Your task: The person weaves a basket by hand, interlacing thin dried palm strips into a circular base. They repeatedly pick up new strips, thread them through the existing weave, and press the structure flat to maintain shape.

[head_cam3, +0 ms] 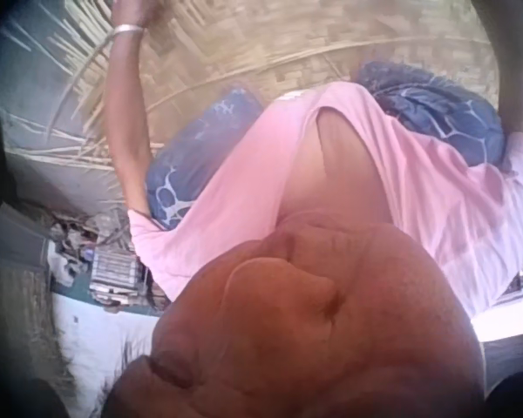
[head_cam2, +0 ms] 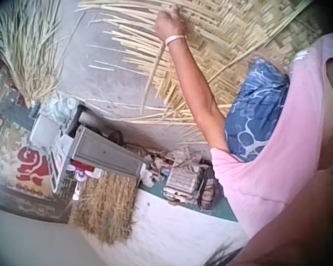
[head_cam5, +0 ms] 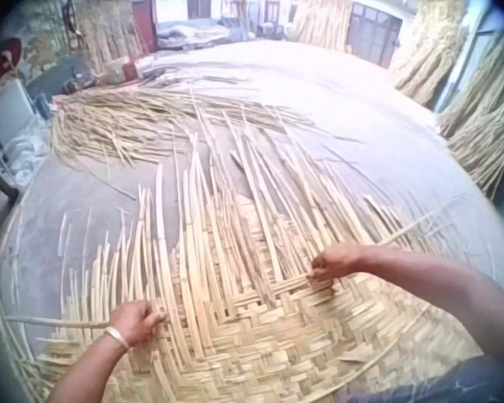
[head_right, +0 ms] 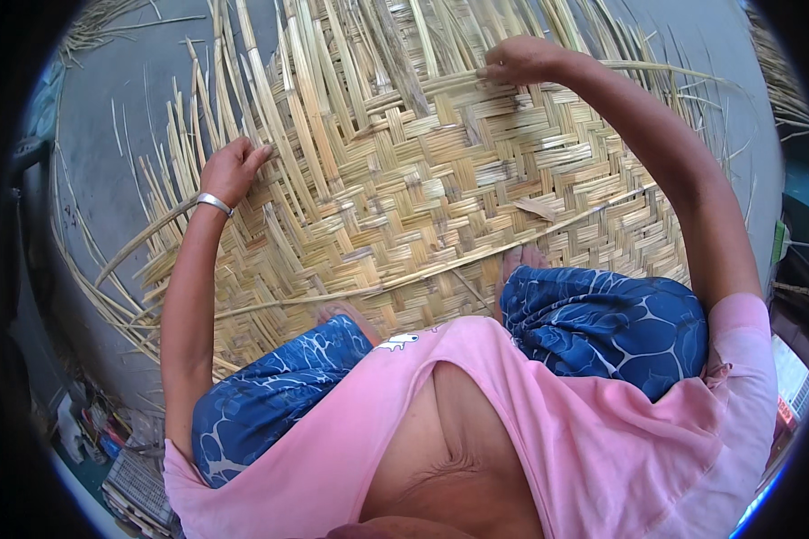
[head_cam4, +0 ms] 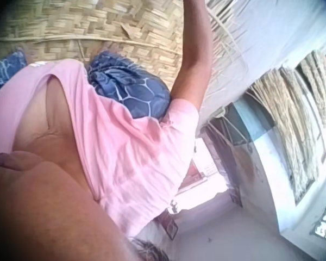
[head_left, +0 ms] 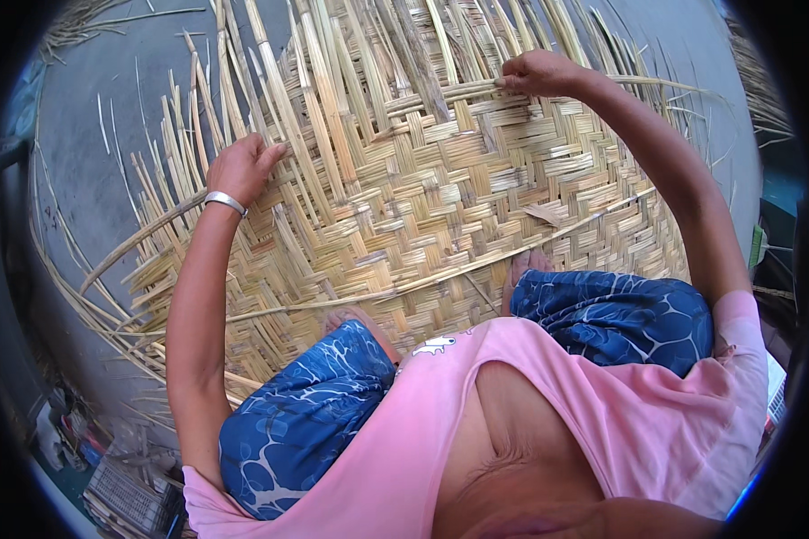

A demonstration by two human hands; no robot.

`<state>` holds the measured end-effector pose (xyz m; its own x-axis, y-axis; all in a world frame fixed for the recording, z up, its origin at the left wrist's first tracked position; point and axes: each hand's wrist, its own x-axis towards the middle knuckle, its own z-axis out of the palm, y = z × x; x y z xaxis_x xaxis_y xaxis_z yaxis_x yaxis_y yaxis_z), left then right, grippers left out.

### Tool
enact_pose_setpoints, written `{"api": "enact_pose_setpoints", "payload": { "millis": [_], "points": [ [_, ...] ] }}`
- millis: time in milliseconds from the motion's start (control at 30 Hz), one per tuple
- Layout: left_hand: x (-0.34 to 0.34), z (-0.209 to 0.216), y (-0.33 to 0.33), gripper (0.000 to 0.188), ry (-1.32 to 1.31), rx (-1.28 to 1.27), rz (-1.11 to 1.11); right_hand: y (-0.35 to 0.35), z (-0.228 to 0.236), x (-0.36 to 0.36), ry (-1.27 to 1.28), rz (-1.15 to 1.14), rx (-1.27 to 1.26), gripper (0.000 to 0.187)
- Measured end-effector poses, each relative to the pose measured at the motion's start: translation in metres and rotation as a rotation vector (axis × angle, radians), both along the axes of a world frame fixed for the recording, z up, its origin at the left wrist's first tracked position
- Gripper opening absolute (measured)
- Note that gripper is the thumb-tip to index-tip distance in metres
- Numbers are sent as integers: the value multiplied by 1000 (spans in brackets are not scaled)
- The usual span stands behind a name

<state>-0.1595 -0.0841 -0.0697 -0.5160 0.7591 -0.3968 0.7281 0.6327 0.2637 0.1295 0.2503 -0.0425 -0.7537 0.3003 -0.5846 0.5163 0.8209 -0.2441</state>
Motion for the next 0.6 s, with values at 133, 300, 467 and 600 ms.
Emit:
{"api": "enact_pose_setpoints", "payload": {
  "millis": [133, 300, 467, 600],
  "points": [
    [2, -3, 0, 47, 38, -19, 15, -32, -4, -16, 137, 68, 65, 33],
    [3, -4, 4, 49, 79, 33, 24, -47, -12, -30, 72, 76, 186, 32],
    [13, -16, -2, 50, 98, 63, 4, -47, -21, -32, 93, 107, 249, 33],
    [24, -11, -21, 48, 84, 80, -3, -61, -11, -16, 147, 120, 229, 28]
  ]
}}
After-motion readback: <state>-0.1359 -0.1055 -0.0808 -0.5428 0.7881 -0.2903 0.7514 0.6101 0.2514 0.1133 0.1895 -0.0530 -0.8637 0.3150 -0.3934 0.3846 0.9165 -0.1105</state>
